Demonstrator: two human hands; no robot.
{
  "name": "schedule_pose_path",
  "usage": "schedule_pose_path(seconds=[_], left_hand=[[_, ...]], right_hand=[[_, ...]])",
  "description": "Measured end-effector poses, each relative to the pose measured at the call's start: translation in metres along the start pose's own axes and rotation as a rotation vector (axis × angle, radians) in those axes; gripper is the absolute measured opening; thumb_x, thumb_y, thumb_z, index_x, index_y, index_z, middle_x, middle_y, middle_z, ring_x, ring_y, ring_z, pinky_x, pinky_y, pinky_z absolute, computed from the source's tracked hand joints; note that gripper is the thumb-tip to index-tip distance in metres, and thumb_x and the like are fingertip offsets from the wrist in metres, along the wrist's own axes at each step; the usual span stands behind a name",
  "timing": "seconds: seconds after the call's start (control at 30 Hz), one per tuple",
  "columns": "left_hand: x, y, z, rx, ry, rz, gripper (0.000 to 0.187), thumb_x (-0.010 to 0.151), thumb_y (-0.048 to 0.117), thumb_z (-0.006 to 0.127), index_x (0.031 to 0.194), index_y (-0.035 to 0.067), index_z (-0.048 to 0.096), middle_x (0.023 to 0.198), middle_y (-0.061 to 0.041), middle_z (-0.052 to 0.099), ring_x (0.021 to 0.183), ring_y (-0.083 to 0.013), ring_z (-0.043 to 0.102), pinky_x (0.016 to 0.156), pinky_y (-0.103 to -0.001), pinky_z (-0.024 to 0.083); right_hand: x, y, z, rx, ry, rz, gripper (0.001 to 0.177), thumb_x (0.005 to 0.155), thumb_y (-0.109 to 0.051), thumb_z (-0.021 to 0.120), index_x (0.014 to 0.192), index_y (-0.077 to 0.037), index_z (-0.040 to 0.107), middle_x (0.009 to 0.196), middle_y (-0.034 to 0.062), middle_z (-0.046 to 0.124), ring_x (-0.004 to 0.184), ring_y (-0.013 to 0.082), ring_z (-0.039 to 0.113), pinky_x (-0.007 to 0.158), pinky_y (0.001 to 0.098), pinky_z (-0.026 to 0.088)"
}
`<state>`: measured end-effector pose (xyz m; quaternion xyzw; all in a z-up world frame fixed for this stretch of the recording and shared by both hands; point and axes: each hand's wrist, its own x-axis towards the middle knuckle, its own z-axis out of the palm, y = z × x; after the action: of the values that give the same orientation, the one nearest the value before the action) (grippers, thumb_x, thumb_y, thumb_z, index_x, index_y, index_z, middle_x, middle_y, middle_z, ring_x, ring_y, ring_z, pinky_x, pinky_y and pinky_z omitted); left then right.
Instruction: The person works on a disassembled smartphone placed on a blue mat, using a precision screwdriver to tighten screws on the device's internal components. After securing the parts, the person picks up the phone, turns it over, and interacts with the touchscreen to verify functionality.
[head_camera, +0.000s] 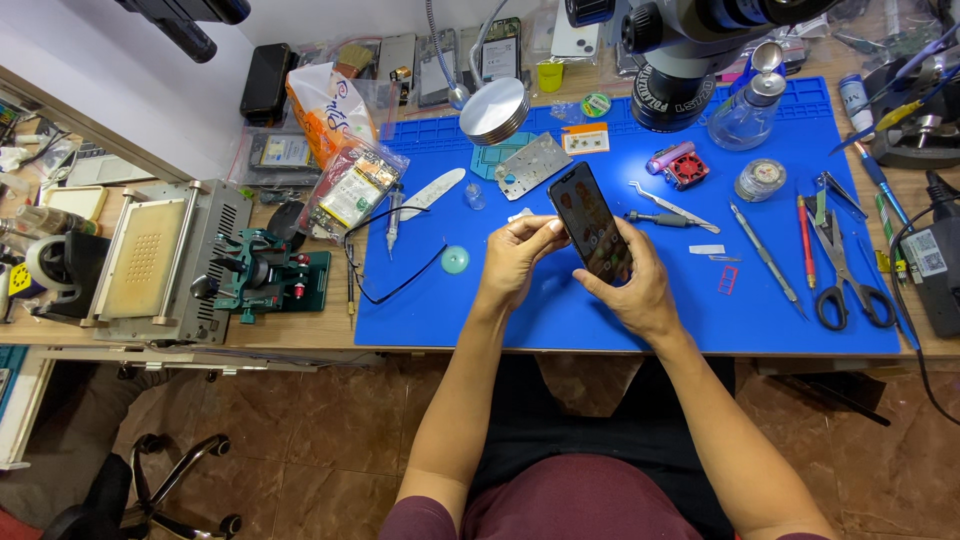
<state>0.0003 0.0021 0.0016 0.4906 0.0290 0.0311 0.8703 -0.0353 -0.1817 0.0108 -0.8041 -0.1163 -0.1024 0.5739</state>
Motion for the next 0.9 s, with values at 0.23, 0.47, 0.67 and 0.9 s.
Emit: schedule_pose_path(seconds=[0.23, 0.47, 0.67, 0.9], left_hand=[[0.0023, -0.0013, -0.002, 0.016, 0.012, 0.002, 0.022, 0.09, 0.004, 0.085, 0.106, -0.009, 0.076, 0.097, -0.024, 0.078, 0.091, -0.0304, 0.078, 0.085, -0.043, 0.066], [-0.0003, 0.0014, -0.0008, 0.012, 0.007, 0.001, 0.021, 0.09, 0.003, 0.085, 0.106, -0.009, 0.077, 0.096, -0.024, 0.077, 0.091, -0.0306, 0.078, 0.085, -0.044, 0.066], [-0.0012, 0.0028, 0.0001, 0.019, 0.012, 0.002, 0.021, 0.09, 0.004, 0.085, 0.105, -0.009, 0.077, 0.096, -0.023, 0.078, 0.09, -0.0298, 0.078, 0.085, -0.043, 0.066], [-0.0015, 0.0037, 0.0018, 0.03, 0.017, 0.0, 0.021, 0.089, 0.004, 0.085, 0.105, -0.008, 0.077, 0.095, -0.022, 0.078, 0.09, -0.0286, 0.078, 0.085, -0.043, 0.066]], right_hand=[[0.0012, 0.0011, -0.0002, -0.016, 0.0, -0.018, 0.089, 0.078, -0.031, 0.095, 0.149, 0.001, 0.053, 0.112, 0.0188, 0.059, 0.079, 0.0274, 0.057, 0.066, 0.0376, 0.049], [0.0007, 0.0027, -0.0005, -0.014, -0.004, -0.015, 0.09, 0.078, -0.031, 0.095, 0.15, 0.0, 0.053, 0.111, 0.0187, 0.058, 0.079, 0.0275, 0.057, 0.066, 0.0376, 0.049], [0.0007, 0.0007, -0.0006, -0.026, -0.008, -0.013, 0.09, 0.078, -0.033, 0.095, 0.15, 0.0, 0.053, 0.111, 0.0185, 0.058, 0.08, 0.0279, 0.057, 0.067, 0.0378, 0.049], [0.0007, 0.0001, -0.0007, -0.025, -0.011, -0.023, 0.089, 0.079, -0.032, 0.095, 0.15, 0.001, 0.053, 0.111, 0.0192, 0.058, 0.079, 0.0281, 0.056, 0.067, 0.038, 0.049]])
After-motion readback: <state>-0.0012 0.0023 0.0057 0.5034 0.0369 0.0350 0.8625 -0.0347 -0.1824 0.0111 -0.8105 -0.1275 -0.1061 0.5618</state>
